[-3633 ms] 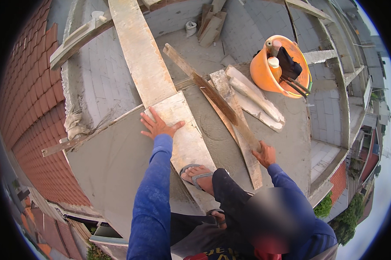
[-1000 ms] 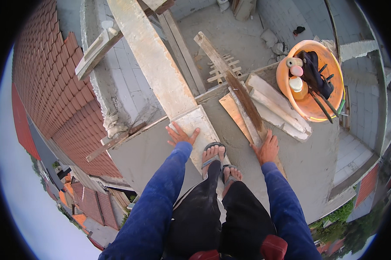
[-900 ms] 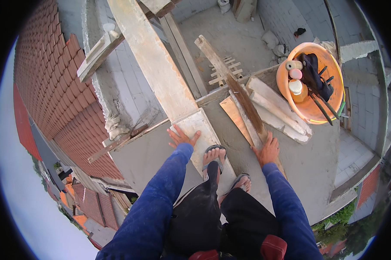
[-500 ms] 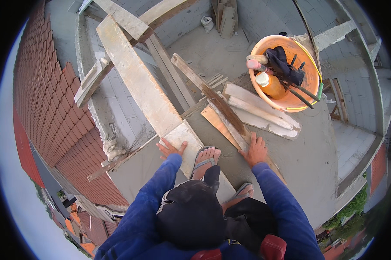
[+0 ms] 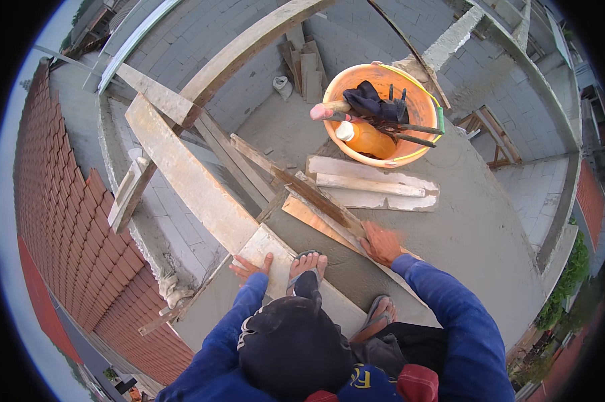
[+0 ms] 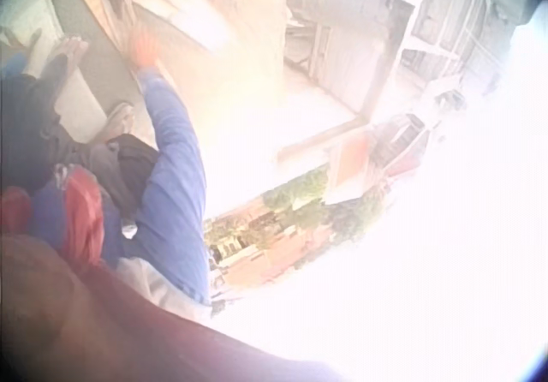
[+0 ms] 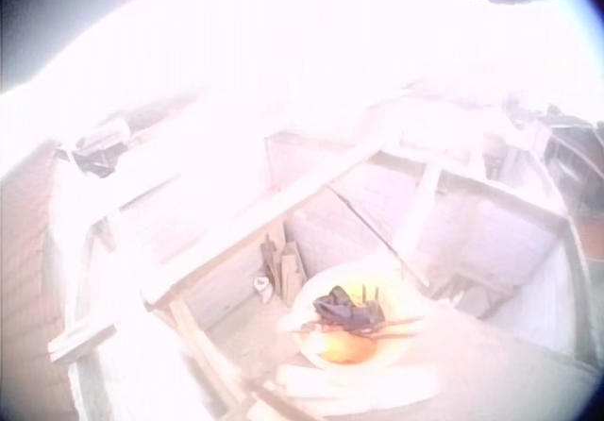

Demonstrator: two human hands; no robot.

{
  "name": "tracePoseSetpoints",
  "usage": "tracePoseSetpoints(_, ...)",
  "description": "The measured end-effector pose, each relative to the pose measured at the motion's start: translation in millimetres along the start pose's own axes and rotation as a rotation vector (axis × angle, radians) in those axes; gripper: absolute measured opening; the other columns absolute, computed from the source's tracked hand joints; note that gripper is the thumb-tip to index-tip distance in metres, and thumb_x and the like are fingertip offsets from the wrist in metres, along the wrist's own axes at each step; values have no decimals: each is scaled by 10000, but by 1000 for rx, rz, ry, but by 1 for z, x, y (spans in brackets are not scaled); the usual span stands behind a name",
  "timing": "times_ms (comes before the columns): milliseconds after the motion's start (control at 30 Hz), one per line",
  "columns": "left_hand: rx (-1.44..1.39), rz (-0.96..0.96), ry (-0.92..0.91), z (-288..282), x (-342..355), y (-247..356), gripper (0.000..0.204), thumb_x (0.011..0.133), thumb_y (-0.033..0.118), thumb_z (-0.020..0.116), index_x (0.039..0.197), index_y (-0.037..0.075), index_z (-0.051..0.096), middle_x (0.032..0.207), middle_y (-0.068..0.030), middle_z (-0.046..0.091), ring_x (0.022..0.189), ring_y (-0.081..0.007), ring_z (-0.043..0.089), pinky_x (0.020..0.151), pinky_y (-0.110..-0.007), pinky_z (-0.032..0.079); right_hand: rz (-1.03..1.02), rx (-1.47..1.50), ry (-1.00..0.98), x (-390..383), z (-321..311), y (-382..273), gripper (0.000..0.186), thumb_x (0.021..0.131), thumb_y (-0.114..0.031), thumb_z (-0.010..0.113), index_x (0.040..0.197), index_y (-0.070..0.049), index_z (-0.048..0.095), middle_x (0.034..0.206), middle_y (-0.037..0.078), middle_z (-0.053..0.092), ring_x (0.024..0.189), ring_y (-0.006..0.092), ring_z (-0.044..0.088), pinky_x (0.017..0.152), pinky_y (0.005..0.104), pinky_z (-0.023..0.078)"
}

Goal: The person is assembling a wooden frame on a concrete surface. They position wooden planks, use a hammer to drive nails, and adjust the frame components to form a structure.

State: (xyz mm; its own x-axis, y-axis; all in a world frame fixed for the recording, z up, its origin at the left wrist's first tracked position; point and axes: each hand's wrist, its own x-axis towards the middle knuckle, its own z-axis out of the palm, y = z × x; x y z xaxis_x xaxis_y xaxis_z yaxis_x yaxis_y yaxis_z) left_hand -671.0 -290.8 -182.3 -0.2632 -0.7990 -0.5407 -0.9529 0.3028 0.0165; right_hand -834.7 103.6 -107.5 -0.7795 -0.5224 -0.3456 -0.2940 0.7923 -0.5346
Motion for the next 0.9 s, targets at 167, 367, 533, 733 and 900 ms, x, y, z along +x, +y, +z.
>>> tracePoseSetpoints(167, 278, 19, -59, -30, -10, 15, 1504, 589, 903, 726, 1665, 215, -68, 1691, -281, -116, 1576, -462, -45, 1164, -759, 117, -30, -2, -66, -7, -38, -18, 551, 924, -390, 691, 1297, -39, 488, 1095, 222, 689, 873, 453, 685, 718, 529, 553)
tracePoseSetpoints(367, 358, 913, 435, -162, -69, 66, 1449, 554, 549, 942, 1669, 165, 99, 1707, -268, -33, 1579, -461, -66, 1176, -747, 36, -235, -183, -228, -18, -100, -19, 679, 831, -455, 765, 1335, -88, 497, 1065, 170, 708, 797, 407, 701, 662, 505, 554)
tracePoseSetpoints(533, 666, 1125, 92, -207, -51, 69, 1295, 611, 443, 944, 1640, 174, 206, 1575, -214, 388, 1504, -370, 314, 1219, -690, 70, -399, -419, -238, -12, -151, -32, 674, 787, -456, 802, 1341, -173, 543, 1078, 64, 699, 896, 297, 709, 739, 433, 555)
tracePoseSetpoints(733, 328, 1032, -89, -175, -45, 31, 539, 660, 306, 888, 1112, 110, 668, 849, -143, 736, 756, -339, 729, 769, -423, 585, -415, -575, 213, 5, -195, -56, 686, 745, -383, 862, 1353, -222, 585, 1199, 17, 634, 1169, 239, 602, 1029, 477, 437)
tracePoseSetpoints(900, -470, 852, -119, -149, -54, -6, 340, 694, 128, 830, 973, 59, 648, 809, -78, 711, 730, -213, 717, 688, -355, 561, -404, -295, 927, 44, -234, -91, 656, 796, -332, 837, 1372, -161, 574, 1291, 114, 567, 1181, 299, 585, 1026, 505, 444)
